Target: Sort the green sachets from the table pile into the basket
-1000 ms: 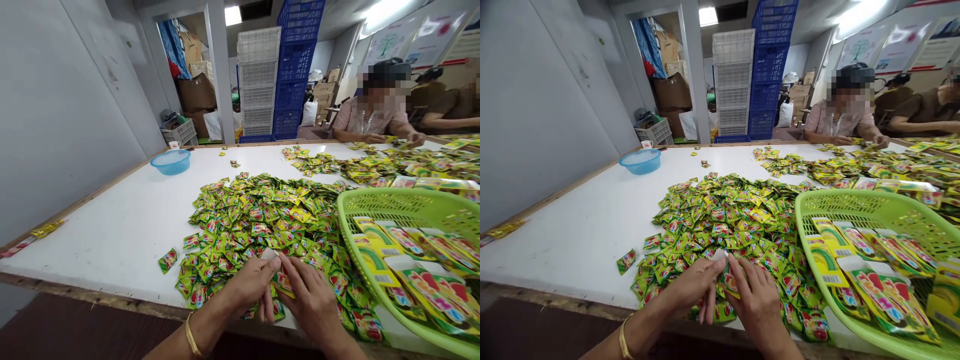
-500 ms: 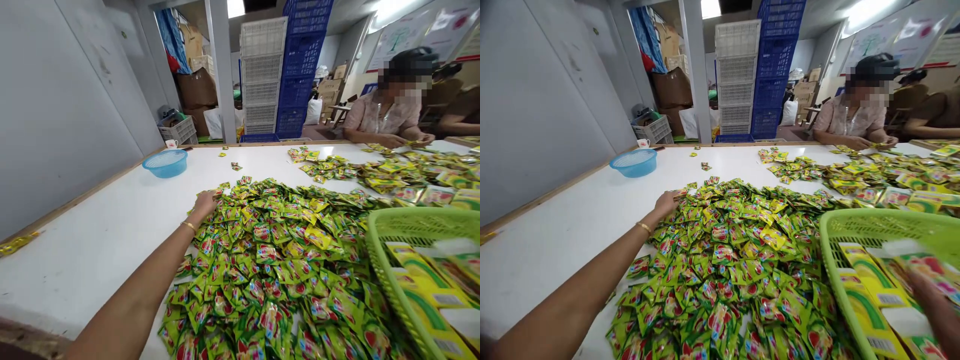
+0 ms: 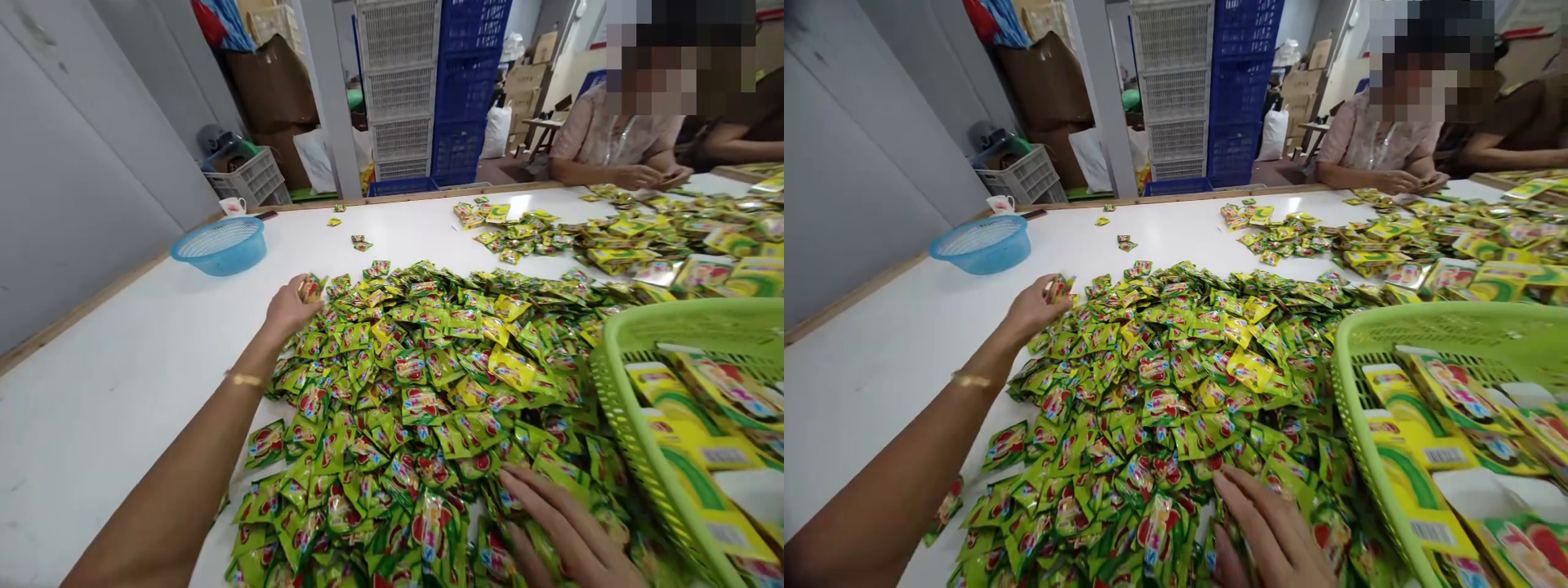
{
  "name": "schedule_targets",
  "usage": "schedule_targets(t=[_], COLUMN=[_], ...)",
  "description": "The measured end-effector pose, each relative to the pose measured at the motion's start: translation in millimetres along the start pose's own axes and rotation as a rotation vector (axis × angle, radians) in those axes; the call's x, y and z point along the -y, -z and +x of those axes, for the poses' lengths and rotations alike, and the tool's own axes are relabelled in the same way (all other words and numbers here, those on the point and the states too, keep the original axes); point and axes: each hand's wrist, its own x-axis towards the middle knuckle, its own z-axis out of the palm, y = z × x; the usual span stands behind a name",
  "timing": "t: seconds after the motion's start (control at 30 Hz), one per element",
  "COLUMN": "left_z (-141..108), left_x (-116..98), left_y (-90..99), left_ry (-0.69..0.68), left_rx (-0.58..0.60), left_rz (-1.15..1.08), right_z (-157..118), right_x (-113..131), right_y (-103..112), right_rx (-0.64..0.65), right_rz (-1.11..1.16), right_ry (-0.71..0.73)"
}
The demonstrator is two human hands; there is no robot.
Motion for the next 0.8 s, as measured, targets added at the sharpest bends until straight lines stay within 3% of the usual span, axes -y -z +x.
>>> schedule_targets(t=[0.07, 0.13, 0.17, 0.23, 0.27, 0.33, 0.43, 0.53, 0.67, 0.73, 0.8], left_z=[-67, -140, -171, -212, -220, -209, -165, -135, -137, -144, -150], left_x=[-20, -44, -55, -71, -76, -81, -85, -89, -86, -86, -94], left_y=[0.1, -9.9, -16.5, -28.9, -34.1, -44.0, -62.1, -78.5, -74.5, -63.6, -56.6], left_ry=[-0.143, -0.311, -0.437, -0.609, -0.647, -0.601, -0.381, -0.299, -0.277, -0.231, -0.222], left_rx=[0.071, 0.199, 0.318, 0.493, 0.515, 0.383, 0.083, 0.034, 0.029, -0.004, 0.038], left_rz=[-0.228, -0.285, -0.297, -0.338, -0.344, -0.28, 0.009, 0.207, 0.289, 0.244, 0.028], right_z=[5, 12, 15, 17, 16, 10, 2, 4, 13, 11, 3], right_x=[25, 45, 52, 58, 57, 52, 46, 46, 44, 41, 35], right_y=[-15, -29, -34, -39, -38, -31, -23, -27, -35, -33, -29], right_rx=[0.005, -0.012, -0.037, -0.136, -0.196, -0.292, -0.321, -0.273, -0.363, -0.385, -0.36], right_rz=[0.333, 0.764, 0.957, 1.221, 1.281, 1.297, 1.201, 1.137, 1.149, 1.171, 1.131], right_ry=[-0.313, -0.673, -0.847, -1.127, -1.224, -1.344, -1.42, -1.406, -1.316, -1.279, -1.212])
